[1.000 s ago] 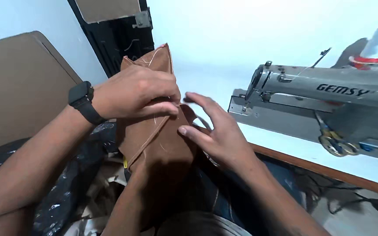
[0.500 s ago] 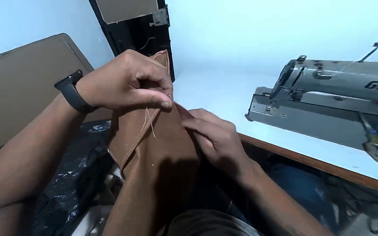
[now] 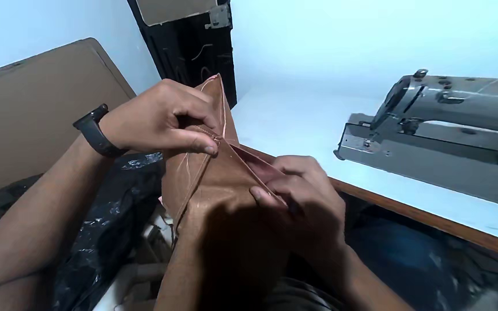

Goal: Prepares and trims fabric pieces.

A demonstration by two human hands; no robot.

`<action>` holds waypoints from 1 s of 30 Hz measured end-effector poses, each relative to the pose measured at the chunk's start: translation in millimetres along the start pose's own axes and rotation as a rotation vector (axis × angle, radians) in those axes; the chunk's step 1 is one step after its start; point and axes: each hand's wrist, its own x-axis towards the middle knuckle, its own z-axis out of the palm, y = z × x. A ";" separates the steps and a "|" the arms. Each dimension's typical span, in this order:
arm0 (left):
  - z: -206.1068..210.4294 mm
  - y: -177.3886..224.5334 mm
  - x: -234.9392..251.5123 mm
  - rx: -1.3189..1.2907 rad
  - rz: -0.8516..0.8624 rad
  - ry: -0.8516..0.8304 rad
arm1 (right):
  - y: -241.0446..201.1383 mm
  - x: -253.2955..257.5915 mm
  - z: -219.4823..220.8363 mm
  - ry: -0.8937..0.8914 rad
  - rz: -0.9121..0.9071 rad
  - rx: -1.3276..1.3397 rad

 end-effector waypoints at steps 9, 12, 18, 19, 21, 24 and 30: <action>18.3 16.2 -24.2 0.169 0.104 0.091 | -15.2 -8.3 -18.3 -0.025 0.025 -0.053; 26.0 21.3 -34.0 0.229 0.112 0.124 | -20.7 -8.0 -26.0 -0.130 0.134 -0.166; 48.1 17.5 -51.1 0.311 0.043 0.193 | -23.0 -13.7 -30.9 -0.242 0.174 -0.195; 51.9 16.9 -54.1 0.301 0.027 0.208 | -23.4 -15.6 -30.9 -0.242 0.175 -0.175; 60.5 16.7 -59.7 0.280 -0.007 0.221 | -24.3 -20.8 -30.9 -0.247 0.179 -0.157; 74.4 21.5 -69.5 0.272 -0.078 0.109 | -25.7 -29.4 -29.1 -0.309 0.181 -0.128; 160.4 33.3 -33.6 -0.041 0.176 -0.173 | -24.3 -65.6 -90.2 -0.578 0.098 -0.087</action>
